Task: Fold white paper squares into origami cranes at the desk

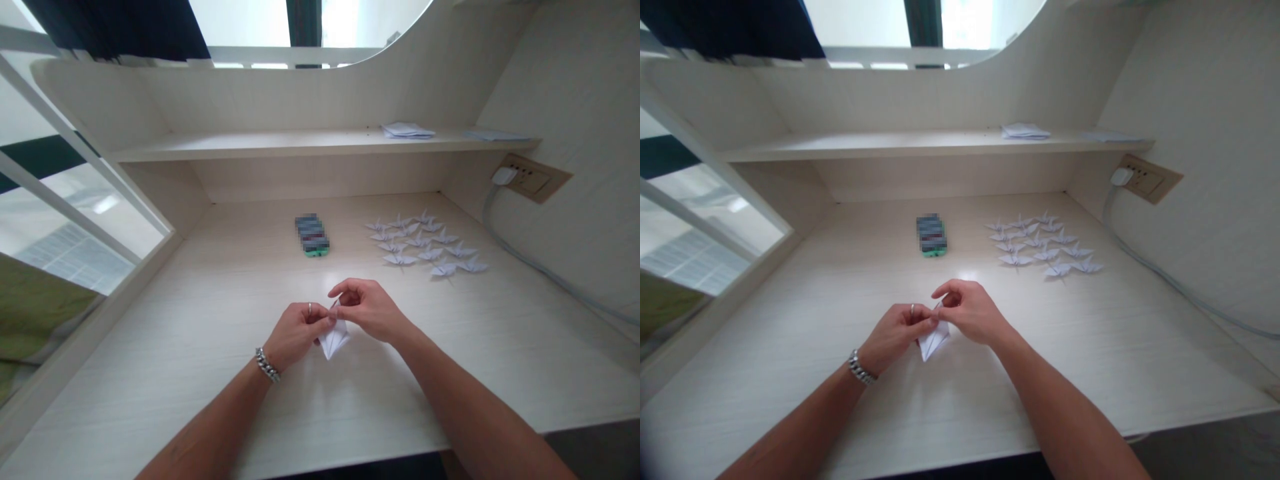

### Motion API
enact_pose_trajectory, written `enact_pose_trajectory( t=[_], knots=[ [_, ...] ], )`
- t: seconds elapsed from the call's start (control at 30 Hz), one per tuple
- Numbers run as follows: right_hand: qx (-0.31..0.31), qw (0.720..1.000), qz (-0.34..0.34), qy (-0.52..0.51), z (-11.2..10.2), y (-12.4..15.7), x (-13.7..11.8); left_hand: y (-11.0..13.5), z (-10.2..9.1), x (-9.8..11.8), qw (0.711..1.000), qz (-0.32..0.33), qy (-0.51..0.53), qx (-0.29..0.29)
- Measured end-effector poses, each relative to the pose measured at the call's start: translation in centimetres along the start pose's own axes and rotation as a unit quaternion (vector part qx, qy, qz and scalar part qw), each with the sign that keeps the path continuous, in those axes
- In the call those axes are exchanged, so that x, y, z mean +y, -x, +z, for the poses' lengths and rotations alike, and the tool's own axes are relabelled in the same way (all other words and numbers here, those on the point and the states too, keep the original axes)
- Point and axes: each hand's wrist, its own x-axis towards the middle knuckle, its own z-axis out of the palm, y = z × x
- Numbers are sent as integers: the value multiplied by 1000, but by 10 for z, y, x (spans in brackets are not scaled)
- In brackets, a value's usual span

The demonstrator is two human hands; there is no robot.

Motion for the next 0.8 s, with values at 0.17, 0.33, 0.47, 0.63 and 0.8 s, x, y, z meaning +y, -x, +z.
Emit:
enact_pose_trajectory(
  t=[0.17,0.33,0.47,0.63,0.8],
  knots=[
    [19,1000,-15,7,2,0,2,1,2,4,1000,6,-8,-4],
    [51,998,-23,-21,1,-2,2,2,4,7,1000,-9,-11,9],
    [79,995,-9,-62,0,-3,0,1,2,5,999,-10,-33,26],
    [44,998,-34,4,2,-3,4,2,3,7,998,6,-48,27],
    [67,997,-24,-30,6,-4,8,1,5,10,997,24,-34,65]
  ],
)
